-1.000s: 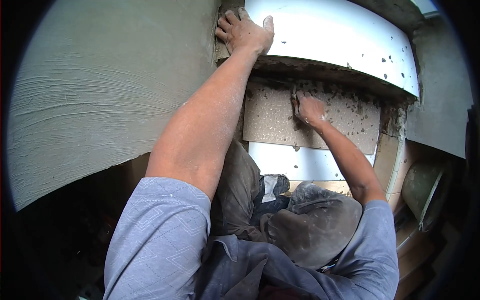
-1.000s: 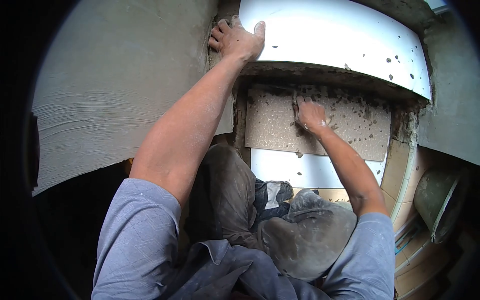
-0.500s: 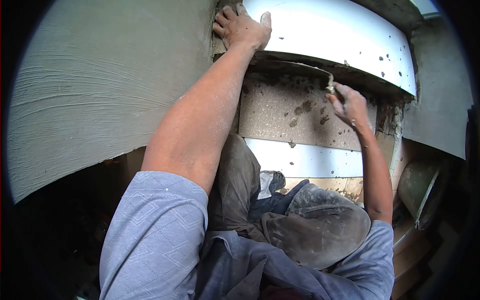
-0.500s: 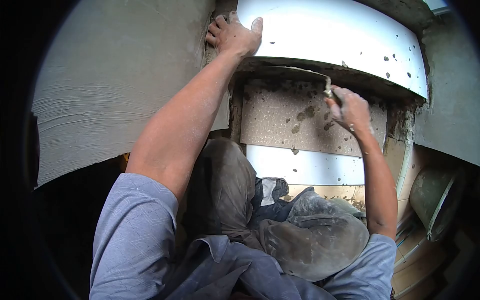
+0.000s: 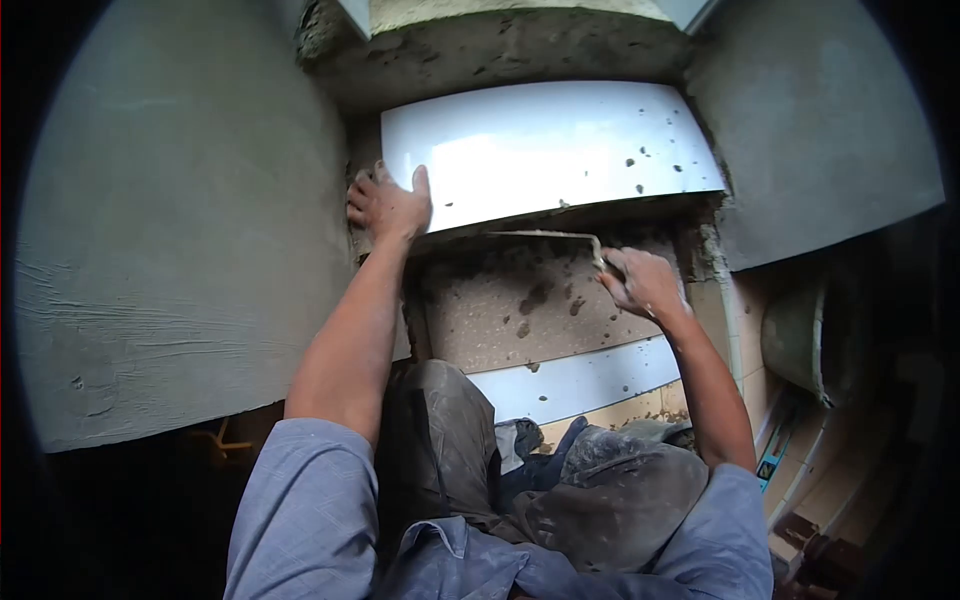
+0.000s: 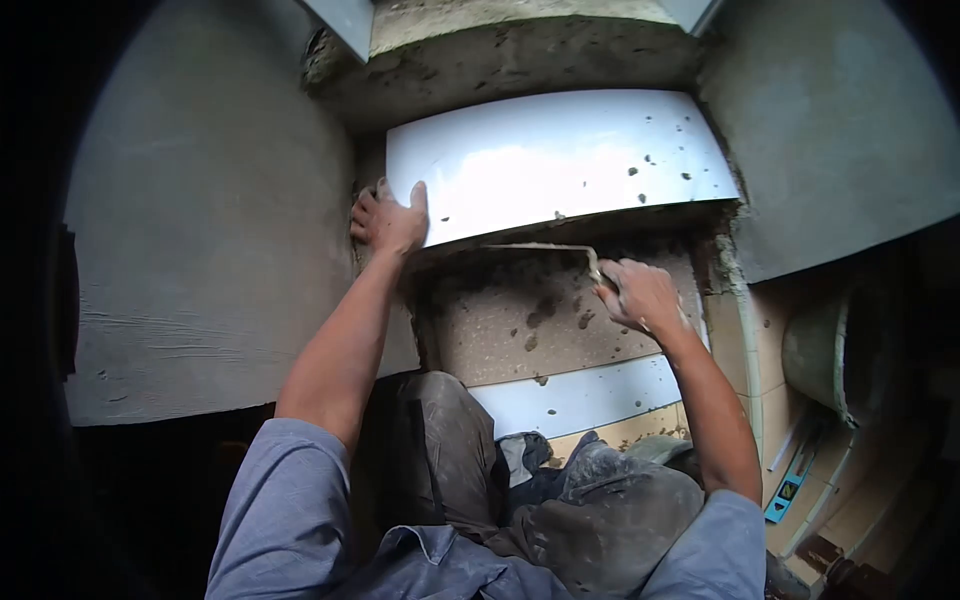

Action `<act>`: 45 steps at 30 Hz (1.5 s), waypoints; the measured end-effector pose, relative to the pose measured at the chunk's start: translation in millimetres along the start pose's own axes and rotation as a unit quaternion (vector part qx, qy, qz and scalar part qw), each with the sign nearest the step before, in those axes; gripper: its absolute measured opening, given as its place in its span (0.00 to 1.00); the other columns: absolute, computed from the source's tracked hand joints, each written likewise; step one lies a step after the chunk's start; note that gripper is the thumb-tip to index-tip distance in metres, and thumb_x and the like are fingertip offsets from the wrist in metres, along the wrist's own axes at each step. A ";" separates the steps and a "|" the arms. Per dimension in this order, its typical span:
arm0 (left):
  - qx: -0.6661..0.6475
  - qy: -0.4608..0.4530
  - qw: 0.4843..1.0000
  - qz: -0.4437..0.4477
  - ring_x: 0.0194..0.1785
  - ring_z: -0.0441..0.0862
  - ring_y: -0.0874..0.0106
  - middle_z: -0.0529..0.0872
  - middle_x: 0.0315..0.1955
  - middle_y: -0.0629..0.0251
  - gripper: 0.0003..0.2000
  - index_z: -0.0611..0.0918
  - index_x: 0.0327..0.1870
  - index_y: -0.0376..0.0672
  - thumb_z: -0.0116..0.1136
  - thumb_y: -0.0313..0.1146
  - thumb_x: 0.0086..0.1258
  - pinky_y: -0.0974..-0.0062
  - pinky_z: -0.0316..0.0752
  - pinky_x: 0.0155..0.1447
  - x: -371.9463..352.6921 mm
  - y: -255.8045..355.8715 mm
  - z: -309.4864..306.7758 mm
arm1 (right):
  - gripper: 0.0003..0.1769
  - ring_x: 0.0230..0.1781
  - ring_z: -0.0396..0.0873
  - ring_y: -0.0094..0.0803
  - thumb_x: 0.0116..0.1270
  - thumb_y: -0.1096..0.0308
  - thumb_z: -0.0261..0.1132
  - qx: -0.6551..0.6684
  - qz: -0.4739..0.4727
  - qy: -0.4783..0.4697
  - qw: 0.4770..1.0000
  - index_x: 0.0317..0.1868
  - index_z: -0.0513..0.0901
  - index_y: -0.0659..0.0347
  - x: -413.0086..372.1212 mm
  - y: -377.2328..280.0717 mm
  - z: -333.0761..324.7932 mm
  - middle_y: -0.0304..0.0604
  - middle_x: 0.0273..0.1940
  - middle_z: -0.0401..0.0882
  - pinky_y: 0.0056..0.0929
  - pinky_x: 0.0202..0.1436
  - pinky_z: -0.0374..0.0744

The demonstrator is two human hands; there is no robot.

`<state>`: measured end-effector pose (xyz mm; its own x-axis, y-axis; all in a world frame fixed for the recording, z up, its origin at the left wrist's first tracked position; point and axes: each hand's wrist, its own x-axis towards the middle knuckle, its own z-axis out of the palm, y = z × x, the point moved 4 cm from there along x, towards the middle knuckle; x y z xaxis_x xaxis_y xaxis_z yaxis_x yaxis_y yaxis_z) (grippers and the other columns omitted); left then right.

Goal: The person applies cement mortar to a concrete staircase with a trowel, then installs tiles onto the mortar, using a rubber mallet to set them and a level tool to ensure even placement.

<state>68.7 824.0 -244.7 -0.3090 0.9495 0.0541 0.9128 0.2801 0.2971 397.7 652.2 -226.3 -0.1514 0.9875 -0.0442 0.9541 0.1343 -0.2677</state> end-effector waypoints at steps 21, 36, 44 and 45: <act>0.019 -0.011 1.000 -0.009 0.75 0.50 0.50 0.57 0.72 0.49 0.38 0.65 0.73 0.45 0.45 0.64 0.68 0.48 0.43 0.75 -1.7 2.4 -6.6 | 0.20 0.31 0.83 0.47 0.63 0.58 0.64 0.114 0.626 -0.189 0.748 0.37 0.82 0.72 -498.0 -27.4 -30.3 0.58 0.32 0.82 0.45 0.35 0.80; 0.043 -0.005 0.999 -0.015 0.74 0.52 0.50 0.59 0.72 0.49 0.39 0.65 0.73 0.48 0.46 0.65 0.66 0.47 0.46 0.74 0.3 1.4 -0.9 | 0.13 0.12 0.71 0.34 0.69 0.62 0.60 0.620 0.631 0.049 0.463 0.37 0.77 0.66 -560.6 -107.5 21.1 0.46 0.20 0.74 0.32 0.14 0.70; 0.055 -0.003 0.998 -0.020 0.74 0.52 0.51 0.59 0.71 0.51 0.39 0.66 0.72 0.49 0.45 0.66 0.66 0.50 0.45 0.74 2.4 2.4 2.3 | 0.15 0.11 0.70 0.32 0.69 0.59 0.60 0.615 0.633 0.172 0.437 0.36 0.76 0.65 -544.4 -137.3 24.6 0.43 0.19 0.73 0.31 0.14 0.70; 0.053 -0.002 0.998 -0.019 0.74 0.52 0.51 0.59 0.71 0.51 0.39 0.66 0.72 0.49 0.45 0.66 0.66 0.49 0.45 0.74 3.3 3.2 2.2 | 0.15 0.11 0.70 0.31 0.68 0.59 0.60 0.613 0.635 0.176 0.435 0.36 0.76 0.65 -539.5 -133.0 19.2 0.43 0.19 0.73 0.31 0.14 0.70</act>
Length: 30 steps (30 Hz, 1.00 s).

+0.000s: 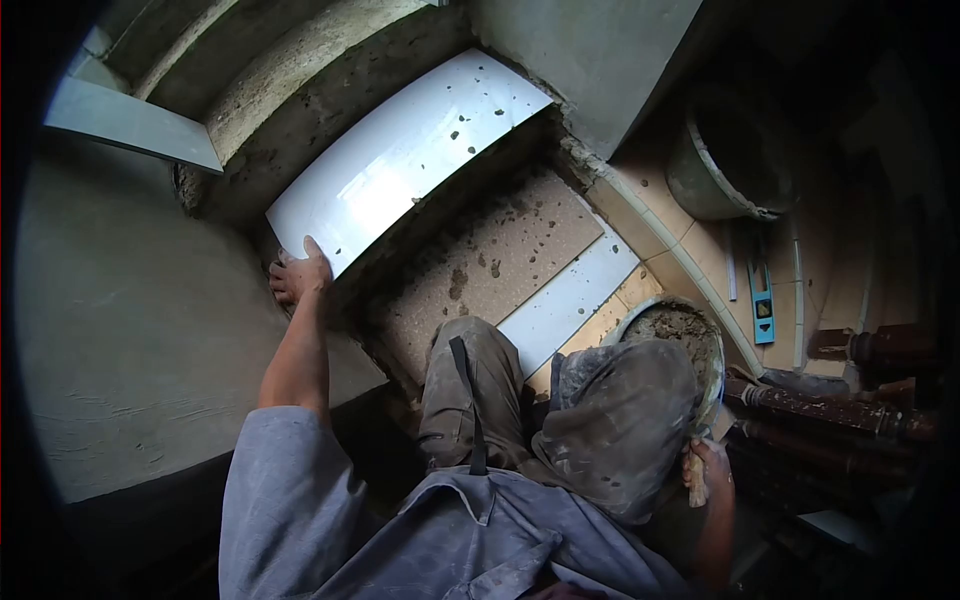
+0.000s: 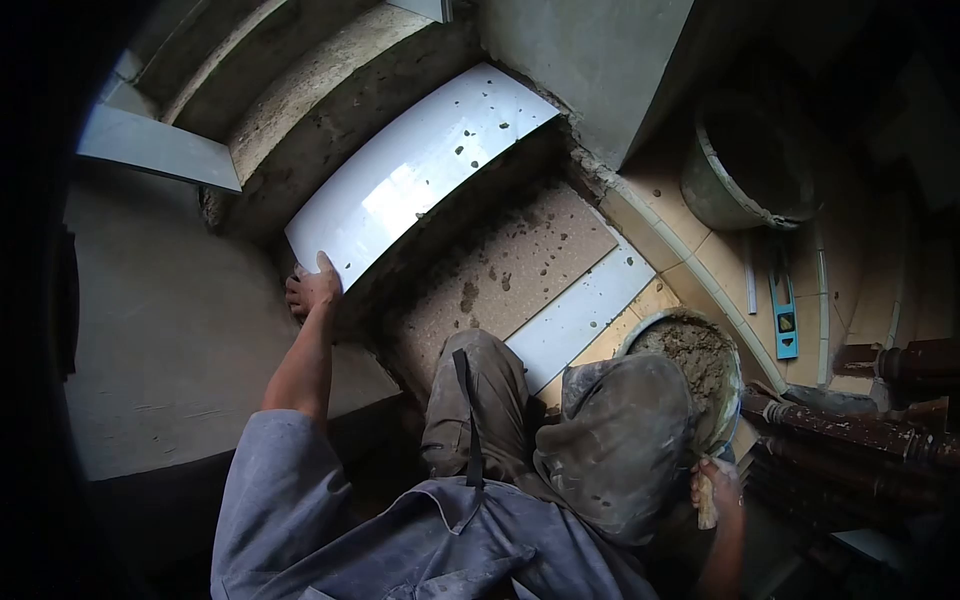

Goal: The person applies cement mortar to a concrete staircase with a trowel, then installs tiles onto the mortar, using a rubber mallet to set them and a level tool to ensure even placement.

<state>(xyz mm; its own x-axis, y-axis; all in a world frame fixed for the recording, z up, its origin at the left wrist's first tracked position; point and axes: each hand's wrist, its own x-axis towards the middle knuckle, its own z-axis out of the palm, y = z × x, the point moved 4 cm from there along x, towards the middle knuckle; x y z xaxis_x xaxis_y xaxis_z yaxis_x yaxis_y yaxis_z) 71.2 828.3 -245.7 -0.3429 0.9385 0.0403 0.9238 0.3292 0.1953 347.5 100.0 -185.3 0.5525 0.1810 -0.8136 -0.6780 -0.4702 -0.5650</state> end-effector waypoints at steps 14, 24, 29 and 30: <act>0.015 0.010 1.000 -0.008 0.73 0.54 0.53 0.62 0.70 0.53 0.38 0.66 0.72 0.48 0.46 0.65 0.66 0.50 0.49 0.72 -3.6 1.8 -1.1 | 0.12 0.19 0.69 0.20 0.67 0.63 0.60 0.003 -0.094 -0.316 0.944 0.44 0.73 0.62 87.3 -266.4 181.4 0.35 0.27 0.72 0.22 0.18 0.71; 0.026 0.008 1.000 -0.007 0.73 0.55 0.52 0.61 0.69 0.52 0.39 0.66 0.72 0.48 0.45 0.66 0.66 0.49 0.48 0.72 0.7 0.4 3.5 | 0.11 0.20 0.71 0.25 0.61 0.64 0.60 0.182 -0.088 -0.315 0.927 0.40 0.73 0.61 214.1 -212.4 360.2 0.39 0.27 0.73 0.25 0.20 0.73; 0.035 0.010 0.999 -0.008 0.73 0.54 0.52 0.61 0.69 0.51 0.38 0.66 0.72 0.49 0.44 0.66 0.67 0.48 0.48 0.72 -1.1 2.1 4.9 | 0.15 0.22 0.74 0.27 0.63 0.69 0.61 0.297 -0.239 -0.156 0.911 0.49 0.71 0.62 184.0 -171.3 399.9 0.41 0.29 0.73 0.27 0.19 0.76; 0.036 0.015 0.999 -0.005 0.73 0.53 0.52 0.61 0.69 0.51 0.38 0.66 0.71 0.48 0.44 0.66 0.67 0.47 0.48 0.72 0.2 1.3 6.8 | 0.16 0.22 0.75 0.27 0.64 0.70 0.61 0.315 -0.263 -0.110 0.905 0.50 0.69 0.62 179.4 -167.8 409.1 0.41 0.29 0.73 0.28 0.19 0.76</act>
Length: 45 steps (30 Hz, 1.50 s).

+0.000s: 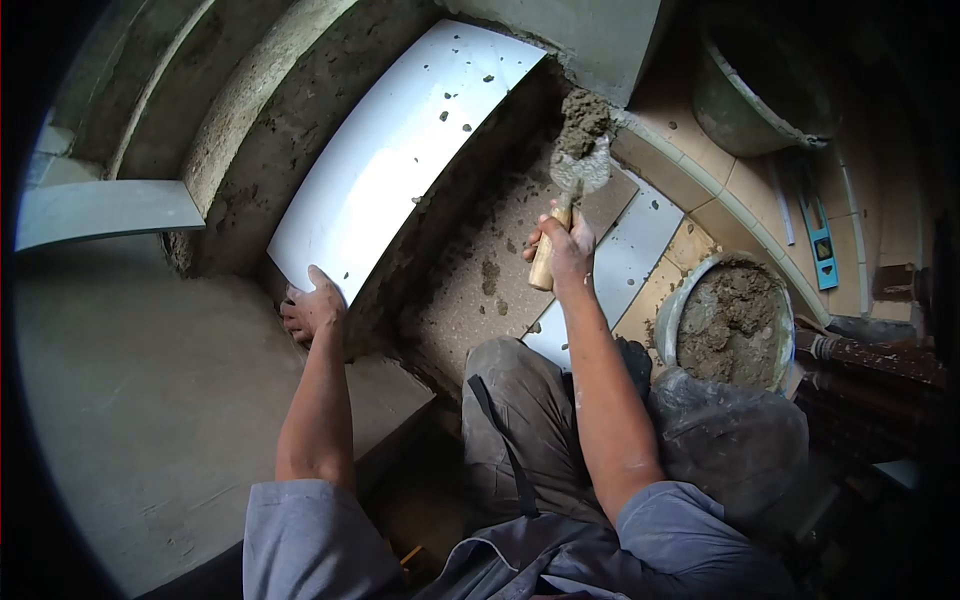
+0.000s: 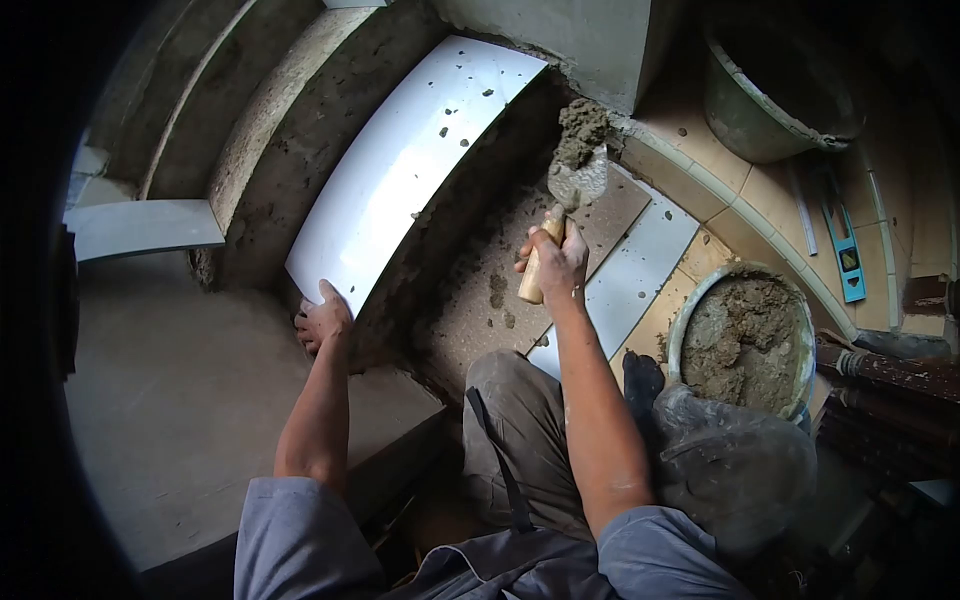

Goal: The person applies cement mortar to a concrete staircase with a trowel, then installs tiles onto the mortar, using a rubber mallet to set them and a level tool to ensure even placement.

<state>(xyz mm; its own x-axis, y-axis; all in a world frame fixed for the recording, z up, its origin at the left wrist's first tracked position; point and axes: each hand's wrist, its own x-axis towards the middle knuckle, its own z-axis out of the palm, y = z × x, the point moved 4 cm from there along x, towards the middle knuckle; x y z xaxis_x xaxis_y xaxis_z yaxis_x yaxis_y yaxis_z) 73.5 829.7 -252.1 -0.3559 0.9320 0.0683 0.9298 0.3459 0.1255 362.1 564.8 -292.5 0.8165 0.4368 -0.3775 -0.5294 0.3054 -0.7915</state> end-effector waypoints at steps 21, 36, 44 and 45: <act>-0.005 0.007 1.000 0.007 0.73 0.54 0.50 0.61 0.69 0.48 0.39 0.66 0.71 0.46 0.44 0.66 0.67 0.45 0.48 0.72 3.3 -1.0 5.0 | 0.17 0.18 0.73 0.27 0.66 0.55 0.65 -0.067 0.161 0.082 0.981 0.45 0.70 0.53 83.3 75.9 -32.4 0.37 0.26 0.71 0.31 0.18 0.75; -0.005 0.014 1.000 0.006 0.73 0.54 0.50 0.61 0.69 0.48 0.38 0.66 0.71 0.46 0.44 0.65 0.68 0.44 0.49 0.71 -1.0 5.1 -0.4 | 0.19 0.13 0.63 0.27 0.71 0.47 0.56 0.173 0.325 -0.082 0.926 0.32 0.67 0.52 128.8 148.9 23.6 0.36 0.18 0.64 0.31 0.18 0.67; -0.006 0.018 1.000 0.006 0.73 0.54 0.50 0.61 0.69 0.48 0.38 0.66 0.71 0.46 0.44 0.65 0.68 0.44 0.48 0.71 2.3 -0.3 4.9 | 0.17 0.13 0.64 0.25 0.69 0.52 0.62 0.157 0.250 -0.126 0.947 0.32 0.67 0.53 114.4 89.6 50.4 0.35 0.18 0.64 0.30 0.16 0.68; -0.003 0.017 1.000 0.007 0.73 0.54 0.50 0.61 0.69 0.48 0.38 0.66 0.71 0.46 0.44 0.65 0.68 0.44 0.49 0.71 0.7 -0.8 2.4 | 0.17 0.12 0.64 0.25 0.69 0.53 0.62 0.152 0.242 -0.125 0.950 0.32 0.67 0.53 112.3 85.8 52.5 0.35 0.17 0.64 0.30 0.16 0.68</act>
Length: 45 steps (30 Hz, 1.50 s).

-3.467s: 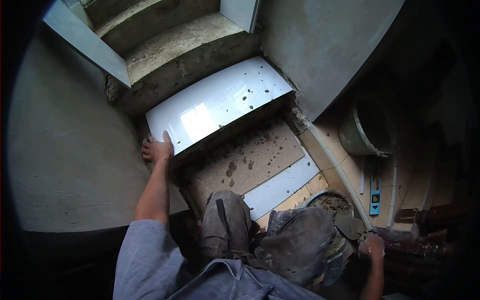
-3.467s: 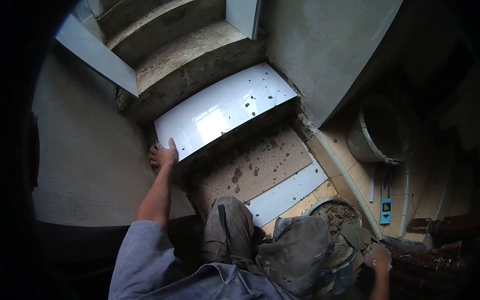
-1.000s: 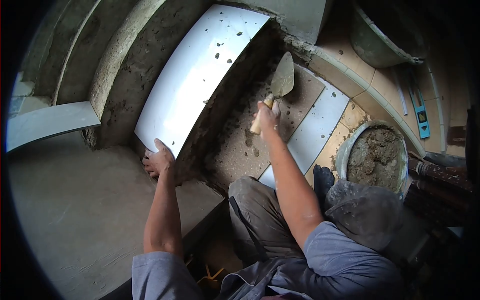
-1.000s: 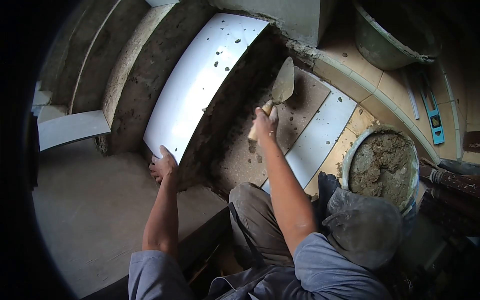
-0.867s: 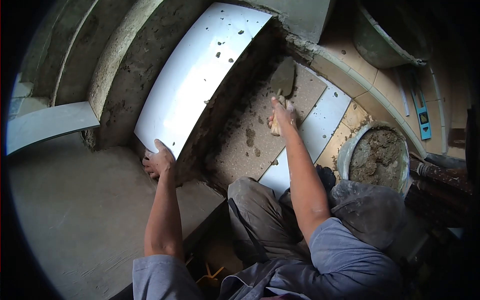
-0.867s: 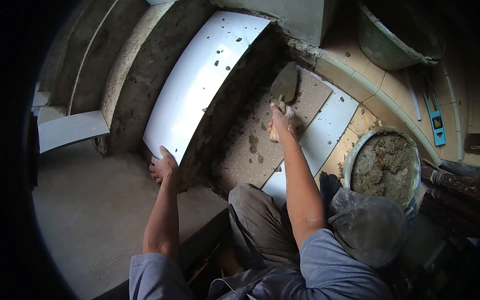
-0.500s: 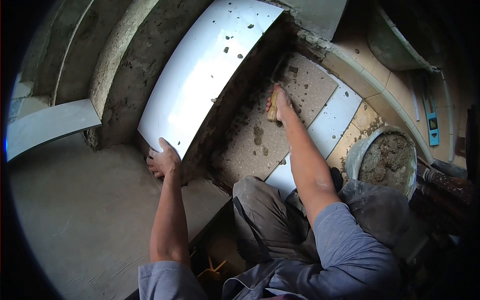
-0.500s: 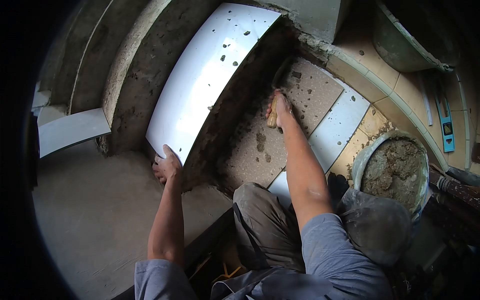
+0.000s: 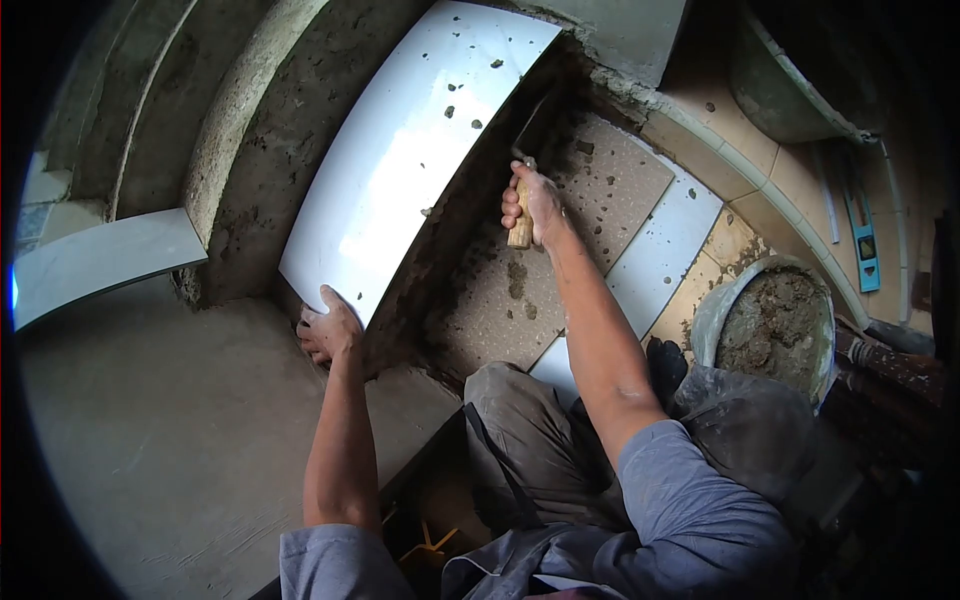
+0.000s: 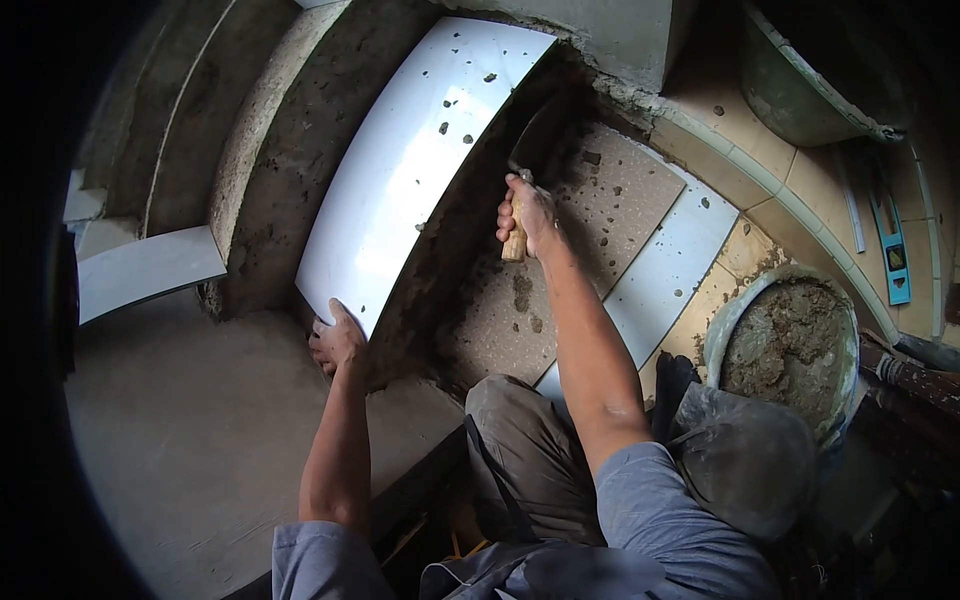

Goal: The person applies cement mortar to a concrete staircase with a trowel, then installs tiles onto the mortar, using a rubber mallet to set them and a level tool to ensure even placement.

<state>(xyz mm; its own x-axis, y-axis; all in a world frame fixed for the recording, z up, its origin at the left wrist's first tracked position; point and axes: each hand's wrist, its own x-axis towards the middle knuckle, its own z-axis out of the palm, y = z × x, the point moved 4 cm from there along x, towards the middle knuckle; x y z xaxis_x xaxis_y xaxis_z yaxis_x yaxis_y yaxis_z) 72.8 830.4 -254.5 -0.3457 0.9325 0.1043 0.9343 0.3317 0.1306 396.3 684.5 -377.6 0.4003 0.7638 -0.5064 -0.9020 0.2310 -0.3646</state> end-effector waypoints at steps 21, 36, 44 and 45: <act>0.001 -0.014 1.000 -0.001 0.74 0.53 0.49 0.60 0.70 0.48 0.39 0.65 0.72 0.44 0.43 0.65 0.68 0.44 0.48 0.72 -1.8 3.2 -2.1 | 0.09 0.11 0.68 0.26 0.66 0.64 0.61 -0.075 -0.075 0.053 0.993 0.34 0.70 0.56 12.9 -10.1 13.7 0.37 0.18 0.69 0.32 0.13 0.72; -0.005 -0.011 1.000 0.000 0.73 0.53 0.50 0.61 0.70 0.49 0.39 0.66 0.71 0.44 0.44 0.66 0.67 0.46 0.48 0.72 -0.7 3.2 -1.6 | 0.08 0.13 0.69 0.28 0.68 0.65 0.60 -0.140 -0.012 0.129 0.982 0.39 0.71 0.57 -7.3 54.7 -56.6 0.39 0.20 0.69 0.33 0.13 0.73; -0.009 -0.009 1.000 0.000 0.73 0.53 0.50 0.60 0.70 0.48 0.39 0.66 0.72 0.45 0.44 0.65 0.67 0.45 0.46 0.73 1.5 -0.1 2.4 | 0.09 0.16 0.67 0.28 0.69 0.60 0.56 -0.091 0.080 0.091 0.988 0.34 0.72 0.55 22.6 88.5 -53.3 0.37 0.21 0.67 0.32 0.19 0.71; -0.010 -0.009 1.000 -0.001 0.73 0.53 0.50 0.61 0.69 0.48 0.39 0.66 0.72 0.45 0.44 0.65 0.67 0.45 0.46 0.73 2.0 3.7 1.7 | 0.08 0.15 0.67 0.28 0.68 0.62 0.57 -0.061 0.071 0.069 0.993 0.33 0.71 0.55 18.0 95.6 -38.1 0.37 0.21 0.67 0.33 0.18 0.72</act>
<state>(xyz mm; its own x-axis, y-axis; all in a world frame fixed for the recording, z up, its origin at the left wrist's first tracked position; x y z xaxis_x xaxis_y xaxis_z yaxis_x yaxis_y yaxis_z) 75.7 833.7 -255.5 -0.3464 0.9341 0.0864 0.9315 0.3316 0.1497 323.4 697.4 -451.3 0.2953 0.6921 -0.6586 -0.9283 0.0450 -0.3690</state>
